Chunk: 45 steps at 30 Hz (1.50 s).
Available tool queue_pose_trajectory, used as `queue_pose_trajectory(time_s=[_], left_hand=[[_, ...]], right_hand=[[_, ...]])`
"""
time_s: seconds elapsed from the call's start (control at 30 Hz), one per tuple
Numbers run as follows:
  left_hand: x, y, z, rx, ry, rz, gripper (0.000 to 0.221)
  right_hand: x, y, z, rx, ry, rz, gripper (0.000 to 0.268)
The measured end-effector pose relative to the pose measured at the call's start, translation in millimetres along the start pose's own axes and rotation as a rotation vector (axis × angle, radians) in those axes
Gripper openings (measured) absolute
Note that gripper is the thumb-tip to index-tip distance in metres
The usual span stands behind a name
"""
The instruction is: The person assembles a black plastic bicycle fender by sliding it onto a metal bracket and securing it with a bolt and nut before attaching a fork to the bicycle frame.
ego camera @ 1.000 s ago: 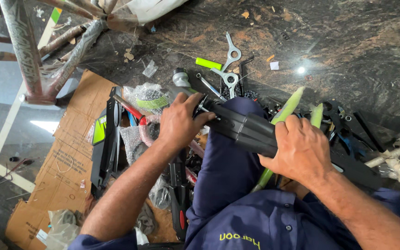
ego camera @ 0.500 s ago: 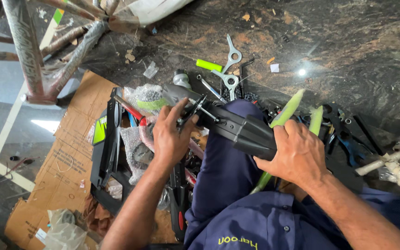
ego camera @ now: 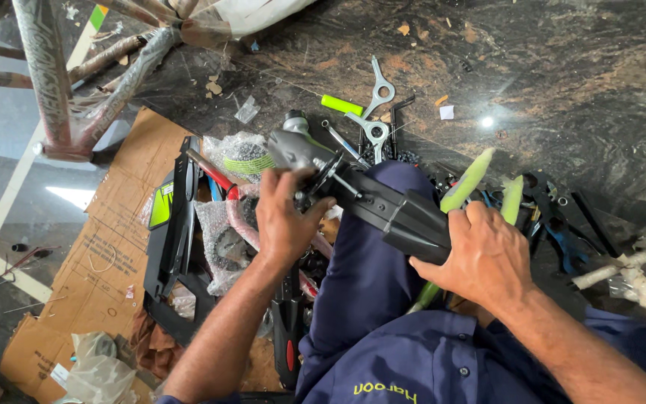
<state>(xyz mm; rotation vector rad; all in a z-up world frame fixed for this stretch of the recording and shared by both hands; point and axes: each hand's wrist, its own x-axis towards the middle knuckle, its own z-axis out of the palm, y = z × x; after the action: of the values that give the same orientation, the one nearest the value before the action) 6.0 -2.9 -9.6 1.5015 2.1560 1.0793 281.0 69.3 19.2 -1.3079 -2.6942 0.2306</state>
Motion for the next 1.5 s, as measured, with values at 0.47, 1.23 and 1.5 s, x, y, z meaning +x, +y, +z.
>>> queue_pose_trajectory(time_s=[0.47,1.23,1.5], left_hand=[[-21.4,-83.9,86.5,-0.122,0.266,0.159,0.068],[-5.0,-64.3,55.7,-0.275,0.220,0.178,0.069],[3.8,-51.9,70.7,-0.370,0.091,0.153,0.066]], right_hand=[[-4.4,-16.1,6.8,-0.010,0.106,0.019,0.067],[6.8,13.4,15.4,0.139,-0.143,-0.024,0.086],[129.2,17.1,50.1,0.775,-0.152,-0.058,0.059]])
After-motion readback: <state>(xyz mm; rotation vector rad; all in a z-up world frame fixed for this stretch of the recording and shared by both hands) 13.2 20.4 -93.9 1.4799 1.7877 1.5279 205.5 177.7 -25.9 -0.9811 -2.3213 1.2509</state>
